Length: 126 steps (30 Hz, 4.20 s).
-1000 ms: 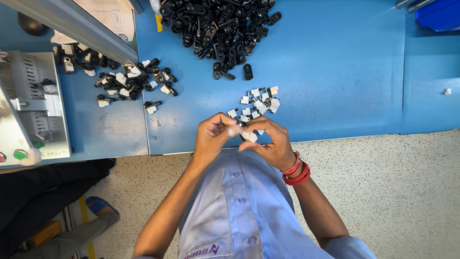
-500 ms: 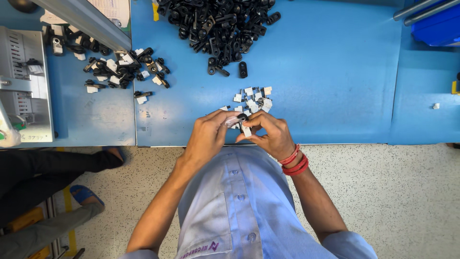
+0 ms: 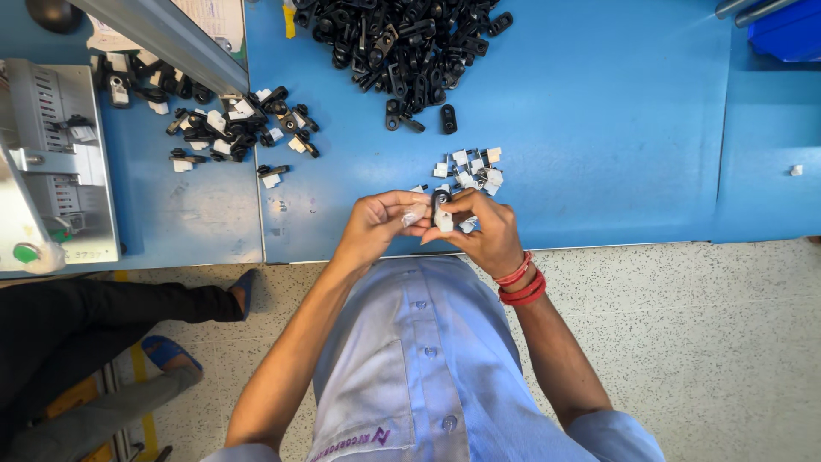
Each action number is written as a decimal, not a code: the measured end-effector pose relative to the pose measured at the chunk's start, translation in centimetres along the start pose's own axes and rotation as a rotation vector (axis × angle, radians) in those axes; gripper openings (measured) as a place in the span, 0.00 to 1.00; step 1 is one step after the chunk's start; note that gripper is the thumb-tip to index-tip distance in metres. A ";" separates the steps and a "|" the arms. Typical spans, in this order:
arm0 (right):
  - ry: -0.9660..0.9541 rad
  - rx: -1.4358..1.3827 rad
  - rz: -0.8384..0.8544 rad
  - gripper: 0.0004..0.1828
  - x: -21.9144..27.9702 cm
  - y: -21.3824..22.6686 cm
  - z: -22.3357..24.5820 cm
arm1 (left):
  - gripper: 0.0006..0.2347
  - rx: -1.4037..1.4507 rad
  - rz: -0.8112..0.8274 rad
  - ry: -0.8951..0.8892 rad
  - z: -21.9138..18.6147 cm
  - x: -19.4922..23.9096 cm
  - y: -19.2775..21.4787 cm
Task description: The person repeatedly picks up small black and white plastic components from a blue workbench, joins them by hand, and places the assembled units into a growing pile. The person occasionally reaches into a bag of black parts to replenish the supply on the table.
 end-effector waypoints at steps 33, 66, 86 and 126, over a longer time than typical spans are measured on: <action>-0.811 0.208 -0.222 0.22 6.0 2.3 -17.2 | 0.25 -1.562 -1.237 -0.534 -11.8 3.5 13.2; -0.301 -0.320 -0.240 0.13 1.8 5.1 -2.5 | 0.17 -0.024 -0.075 -0.292 -1.7 -3.9 -5.1; 0.096 -0.050 -0.087 0.20 -0.1 3.4 8.0 | 0.06 0.070 0.350 0.029 -5.2 1.9 -3.9; 0.161 0.018 -0.149 0.18 0.1 4.6 7.8 | 0.03 -0.043 0.136 -0.266 -7.0 2.8 -7.6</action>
Point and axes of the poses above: each hand's wrist, its own x-axis away from the middle knuckle, its own y-axis out of the back of the hand, z = x × y, the point moved 8 cm from there along -x, towards the middle knuckle, and after that the axes turned 3 degrees about z, right-handed, at the moved point
